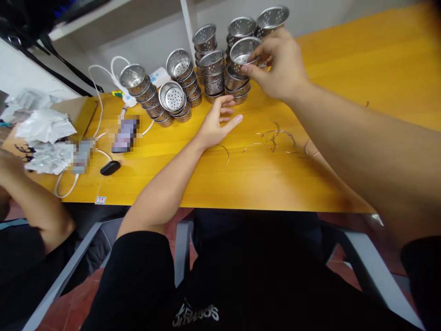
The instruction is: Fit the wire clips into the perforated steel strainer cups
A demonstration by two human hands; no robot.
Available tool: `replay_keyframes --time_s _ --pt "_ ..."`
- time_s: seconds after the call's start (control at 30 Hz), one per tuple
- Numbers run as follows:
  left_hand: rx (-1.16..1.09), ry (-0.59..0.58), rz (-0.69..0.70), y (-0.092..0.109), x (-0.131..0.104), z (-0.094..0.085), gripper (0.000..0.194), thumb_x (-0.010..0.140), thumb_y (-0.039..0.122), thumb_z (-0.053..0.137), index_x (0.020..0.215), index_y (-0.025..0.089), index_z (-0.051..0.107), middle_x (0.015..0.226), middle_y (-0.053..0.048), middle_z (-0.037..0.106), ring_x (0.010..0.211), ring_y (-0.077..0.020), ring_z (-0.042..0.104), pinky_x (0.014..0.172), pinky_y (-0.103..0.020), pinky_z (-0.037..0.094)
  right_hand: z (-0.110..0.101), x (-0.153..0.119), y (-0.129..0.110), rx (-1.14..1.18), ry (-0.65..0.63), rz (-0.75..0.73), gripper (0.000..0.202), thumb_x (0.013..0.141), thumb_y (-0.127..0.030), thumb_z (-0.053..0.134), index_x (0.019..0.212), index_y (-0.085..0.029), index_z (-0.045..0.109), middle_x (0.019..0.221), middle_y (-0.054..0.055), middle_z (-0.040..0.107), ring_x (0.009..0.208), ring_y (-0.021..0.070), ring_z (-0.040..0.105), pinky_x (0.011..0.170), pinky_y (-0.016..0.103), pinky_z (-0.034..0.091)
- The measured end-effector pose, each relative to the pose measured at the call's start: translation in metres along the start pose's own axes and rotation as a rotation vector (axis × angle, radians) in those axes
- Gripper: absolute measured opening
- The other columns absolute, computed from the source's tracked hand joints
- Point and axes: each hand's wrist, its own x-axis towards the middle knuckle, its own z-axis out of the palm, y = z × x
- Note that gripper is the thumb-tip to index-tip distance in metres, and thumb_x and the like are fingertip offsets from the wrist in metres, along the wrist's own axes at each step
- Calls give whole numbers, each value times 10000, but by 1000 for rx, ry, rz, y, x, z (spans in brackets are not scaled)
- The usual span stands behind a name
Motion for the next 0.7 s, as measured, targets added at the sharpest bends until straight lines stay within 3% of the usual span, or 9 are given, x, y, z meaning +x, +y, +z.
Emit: replay_keyframes --time_s 0.13,0.2,0.27,0.33,0.4,0.47,0.57,0.7 --pt "5 -21 0 4 0 0 837 1170 718 794 1823 319 456 1828 -217 637 1565 -326 730 1306 -612 689 7 -3 -14 -140 -27 95 234 1058 -306 1103 1182 -259 910 1351 106 746 1123 239 654 1157 456 577" --pt "10 -16 -1 8 -1 0 817 1156 693 821 1793 306 485 1822 -212 642 1562 -333 737 1311 -625 689 8 -7 -19 -192 -41 102 229 1078 -338 1067 1210 -297 884 1430 112 773 1153 264 693 1193 500 617" --pt "23 -16 -3 13 -3 0 792 1156 668 820 1772 292 495 1830 -209 635 1561 -334 743 1318 -627 684 7 -12 -21 -211 -59 75 262 1113 -396 1009 1312 -355 843 1498 90 794 1217 295 730 1228 553 650" --pt "31 -22 -8 18 -6 -1 779 1161 655 803 1766 281 484 1846 -212 618 1572 -333 737 1329 -615 673 4 -17 -19 -179 -70 27 432 1100 -369 982 1480 -319 783 1569 105 795 1313 314 768 1248 588 674" --pt "28 -28 -11 20 -7 -1 783 1159 660 789 1765 280 468 1856 -216 605 1592 -336 721 1330 -603 662 -4 -23 -15 -126 -77 -15 661 1033 -290 1006 1609 -207 694 1623 173 779 1425 340 783 1254 600 683" --pt "21 -32 -13 21 -7 -2 788 1155 670 784 1765 291 460 1862 -214 598 1612 -339 704 1329 -598 653 -15 -31 -11 -113 -73 -39 761 1026 -247 995 1685 -191 619 1693 210 744 1509 361 771 1259 600 679" --pt "19 -35 -12 18 -6 -2 784 1148 672 788 1760 301 468 1859 -211 602 1614 -340 695 1319 -588 650 -38 -44 -6 -208 -37 -7 633 1084 -205 898 1660 -275 645 1704 191 734 1497 376 783 1235 605 677" --pt "26 -32 13 11 -4 -2 759 1142 631 794 1749 305 474 1841 -202 617 1564 -323 717 1283 -564 664 -65 -60 10 -331 37 81 595 1024 -101 851 1586 -215 694 1669 223 736 1519 411 776 1243 633 667"
